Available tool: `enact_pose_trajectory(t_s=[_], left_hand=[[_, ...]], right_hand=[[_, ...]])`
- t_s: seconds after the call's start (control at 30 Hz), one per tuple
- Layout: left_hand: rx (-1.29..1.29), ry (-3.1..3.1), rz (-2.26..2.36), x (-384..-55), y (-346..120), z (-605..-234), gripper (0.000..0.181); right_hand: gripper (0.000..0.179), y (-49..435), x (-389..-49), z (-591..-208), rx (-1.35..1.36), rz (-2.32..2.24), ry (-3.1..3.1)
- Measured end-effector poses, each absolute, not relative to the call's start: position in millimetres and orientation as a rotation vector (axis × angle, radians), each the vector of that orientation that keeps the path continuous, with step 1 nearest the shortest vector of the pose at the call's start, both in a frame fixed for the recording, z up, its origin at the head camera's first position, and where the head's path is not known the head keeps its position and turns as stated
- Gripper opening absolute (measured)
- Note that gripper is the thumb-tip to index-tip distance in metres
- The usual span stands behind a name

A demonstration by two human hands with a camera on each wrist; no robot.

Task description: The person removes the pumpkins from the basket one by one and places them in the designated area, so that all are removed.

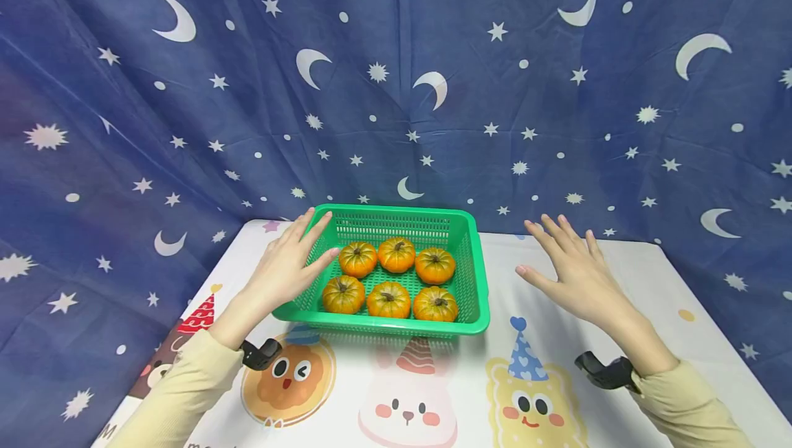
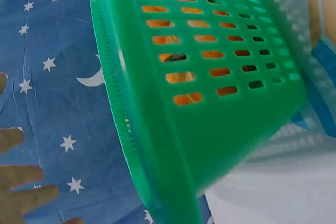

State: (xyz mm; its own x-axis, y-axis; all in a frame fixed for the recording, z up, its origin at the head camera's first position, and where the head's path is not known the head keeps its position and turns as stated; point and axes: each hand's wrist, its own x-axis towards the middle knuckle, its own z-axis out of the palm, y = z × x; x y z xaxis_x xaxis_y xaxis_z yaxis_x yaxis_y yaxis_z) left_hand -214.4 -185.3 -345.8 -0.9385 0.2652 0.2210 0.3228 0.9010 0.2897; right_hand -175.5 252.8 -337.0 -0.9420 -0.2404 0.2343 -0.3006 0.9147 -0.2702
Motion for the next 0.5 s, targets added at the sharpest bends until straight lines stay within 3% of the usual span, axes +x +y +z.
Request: enact_pose_trajectory(t_s=[0.5], left_hand=[[-0.434, -2.792, -0.586, -218, -202, -355, 0.062]], right_hand=[[0.076, 234, -182, -339, 0.501, 0.459, -2.859]])
